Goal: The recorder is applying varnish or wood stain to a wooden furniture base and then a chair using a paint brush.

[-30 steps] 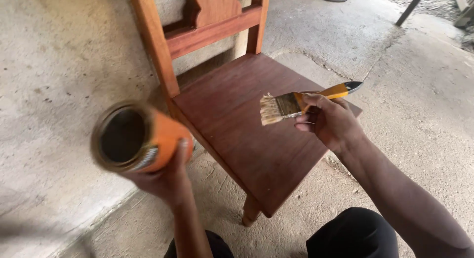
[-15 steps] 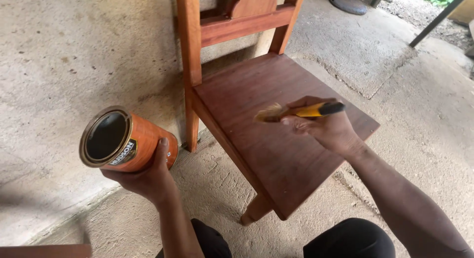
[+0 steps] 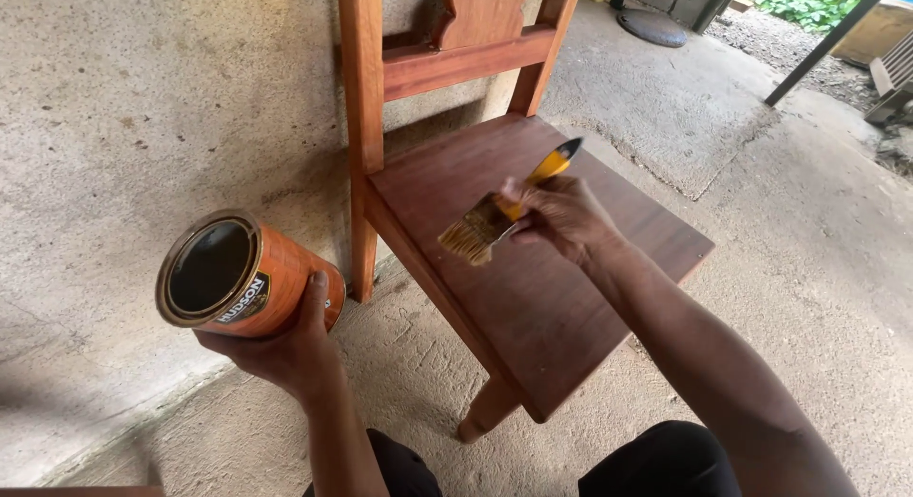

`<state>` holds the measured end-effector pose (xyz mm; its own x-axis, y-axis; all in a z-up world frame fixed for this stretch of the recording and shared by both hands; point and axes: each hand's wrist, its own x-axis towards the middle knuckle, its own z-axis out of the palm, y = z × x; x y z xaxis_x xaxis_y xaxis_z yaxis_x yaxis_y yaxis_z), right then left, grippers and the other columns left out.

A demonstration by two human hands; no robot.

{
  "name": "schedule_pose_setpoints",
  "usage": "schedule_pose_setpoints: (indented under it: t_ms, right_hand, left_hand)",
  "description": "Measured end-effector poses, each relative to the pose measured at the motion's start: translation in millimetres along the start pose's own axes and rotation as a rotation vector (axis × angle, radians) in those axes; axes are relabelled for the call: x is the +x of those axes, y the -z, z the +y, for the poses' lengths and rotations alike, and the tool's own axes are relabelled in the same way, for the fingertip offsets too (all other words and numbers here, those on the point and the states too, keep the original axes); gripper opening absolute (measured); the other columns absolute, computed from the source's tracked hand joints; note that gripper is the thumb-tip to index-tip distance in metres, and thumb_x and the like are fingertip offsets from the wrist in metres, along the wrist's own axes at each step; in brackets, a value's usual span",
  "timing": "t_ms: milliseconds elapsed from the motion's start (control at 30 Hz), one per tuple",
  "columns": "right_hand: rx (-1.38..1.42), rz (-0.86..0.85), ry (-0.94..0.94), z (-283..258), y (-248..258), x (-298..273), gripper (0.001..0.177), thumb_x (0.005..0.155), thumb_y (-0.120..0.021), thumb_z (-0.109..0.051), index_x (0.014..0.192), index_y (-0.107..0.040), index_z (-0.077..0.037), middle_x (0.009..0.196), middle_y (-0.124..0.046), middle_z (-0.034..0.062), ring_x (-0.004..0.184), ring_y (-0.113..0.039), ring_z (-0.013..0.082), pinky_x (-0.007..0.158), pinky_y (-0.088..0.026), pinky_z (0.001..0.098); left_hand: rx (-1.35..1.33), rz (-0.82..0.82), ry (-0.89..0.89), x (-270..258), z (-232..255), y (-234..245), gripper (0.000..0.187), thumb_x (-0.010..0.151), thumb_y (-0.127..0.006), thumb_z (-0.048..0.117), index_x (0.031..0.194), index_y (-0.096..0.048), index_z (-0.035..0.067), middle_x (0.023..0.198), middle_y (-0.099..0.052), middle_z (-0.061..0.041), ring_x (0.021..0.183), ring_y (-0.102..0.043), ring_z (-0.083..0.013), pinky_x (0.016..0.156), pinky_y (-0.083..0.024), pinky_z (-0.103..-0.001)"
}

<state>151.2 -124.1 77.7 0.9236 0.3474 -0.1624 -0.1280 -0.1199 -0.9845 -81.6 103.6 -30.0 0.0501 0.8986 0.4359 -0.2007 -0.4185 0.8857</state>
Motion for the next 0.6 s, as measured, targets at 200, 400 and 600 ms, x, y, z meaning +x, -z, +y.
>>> schedule_pose_setpoints:
  t_ms: [200, 400, 600]
  right_hand:
    - [0.024, -0.157, -0.138, 29.3, 20.7, 26.4, 0.057, 0.069, -0.088, -0.022, 0.115, -0.068, 0.005, 0.11, -0.076, 0.0163, 0.094, -0.077, 0.0256, 0.07, -0.066, 0.0406]
    - [-0.248, 0.207, 0.136, 19.3, 69.2, 49.3, 0.027, 0.085, -0.083, -0.018, 0.098, -0.075, 0.005, 0.091, -0.076, 0.0198, 0.069, -0.075, 0.0225, 0.06, -0.067, 0.0348]
    - [-0.958, 0.218, 0.814, 28.3, 9.7, -10.6, 0.017, 0.099, -0.078, -0.015, 0.096, -0.074, 0.001, 0.084, -0.078, 0.013, 0.064, -0.074, 0.0136, 0.052, -0.061, 0.0278]
  left_hand:
    - [-0.01, 0.023, 0.016, 1.5, -4.1, 0.0, 0.105, 0.078, -0.103, 0.01, 0.153, -0.03, 0.003, 0.155, -0.048, -0.014, 0.146, -0.054, -0.0308, 0.132, -0.046, -0.044]
    - [-0.012, 0.014, 0.001, 0.3, -11.4, -1.9, 0.103, 0.08, -0.104, 0.009, 0.152, -0.031, 0.003, 0.149, -0.048, -0.014, 0.146, -0.054, -0.0298, 0.13, -0.044, -0.044]
    - [-0.056, 0.007, -0.025, -5.7, -8.6, -9.6, 0.101, 0.079, -0.104, 0.005, 0.151, -0.033, 0.003, 0.149, -0.05, -0.014, 0.14, -0.054, -0.0294, 0.133, -0.047, -0.044]
